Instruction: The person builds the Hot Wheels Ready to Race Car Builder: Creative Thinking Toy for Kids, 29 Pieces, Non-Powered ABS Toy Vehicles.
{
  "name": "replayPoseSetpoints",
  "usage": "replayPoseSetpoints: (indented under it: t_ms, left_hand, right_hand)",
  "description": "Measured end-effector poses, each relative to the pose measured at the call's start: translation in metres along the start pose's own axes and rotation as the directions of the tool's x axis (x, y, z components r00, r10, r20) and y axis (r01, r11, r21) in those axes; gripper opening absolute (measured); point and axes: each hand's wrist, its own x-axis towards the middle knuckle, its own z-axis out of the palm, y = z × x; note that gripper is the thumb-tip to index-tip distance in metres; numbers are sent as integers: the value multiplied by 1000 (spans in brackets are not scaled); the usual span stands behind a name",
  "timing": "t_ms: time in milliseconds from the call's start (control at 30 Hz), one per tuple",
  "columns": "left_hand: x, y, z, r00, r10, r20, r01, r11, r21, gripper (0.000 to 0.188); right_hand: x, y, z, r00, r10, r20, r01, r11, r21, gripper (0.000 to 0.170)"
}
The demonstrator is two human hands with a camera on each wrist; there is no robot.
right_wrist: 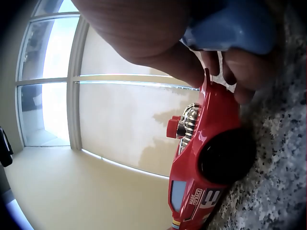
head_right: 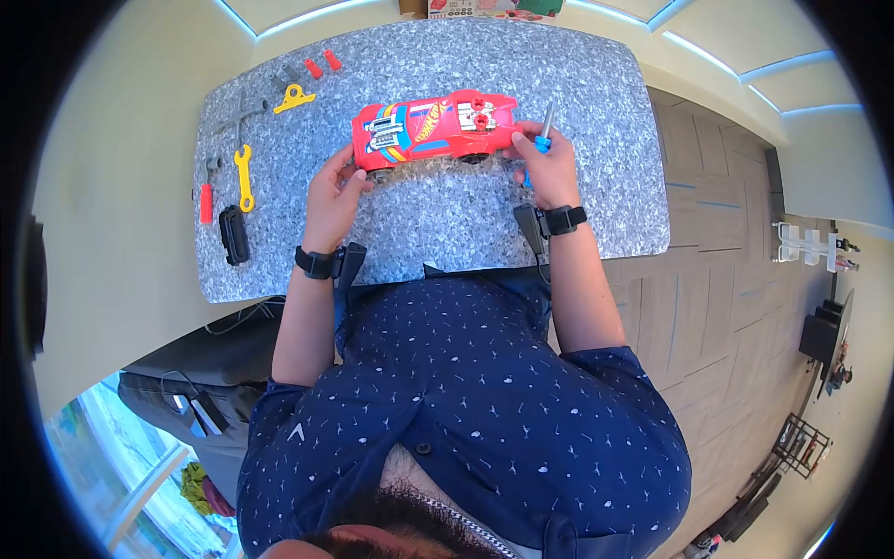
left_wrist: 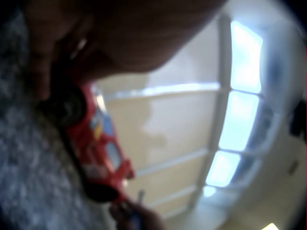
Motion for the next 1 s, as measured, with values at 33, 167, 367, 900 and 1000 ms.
replayPoseSetpoints:
  t_ms: [33,167,367,900,1000]
  left_hand:
    - [1,-4,-1,1000,-5,-15,5,1000,-19,59]
    - [-10,1,-6,993,52,-105,-59,996,-65,59]
    - [-12,12,-14,989,134,66,-131,990,-58,58]
    - [-123,30,-151,781,317,-537,-44,887,459,55]
    - [-148,16,-178,765,233,-601,230,772,593,68]
  right_hand:
    - [1,4,-1,998,-33,-48,34,999,12,33]
    - [14,27,-33,972,-164,-171,135,976,-170,42]
    - [7,14,-43,930,-366,-36,195,574,-795,51]
    - [-18,15,-107,918,-364,-159,149,688,-710,60]
    - [-26,28,-150,916,-309,-258,82,771,-631,59]
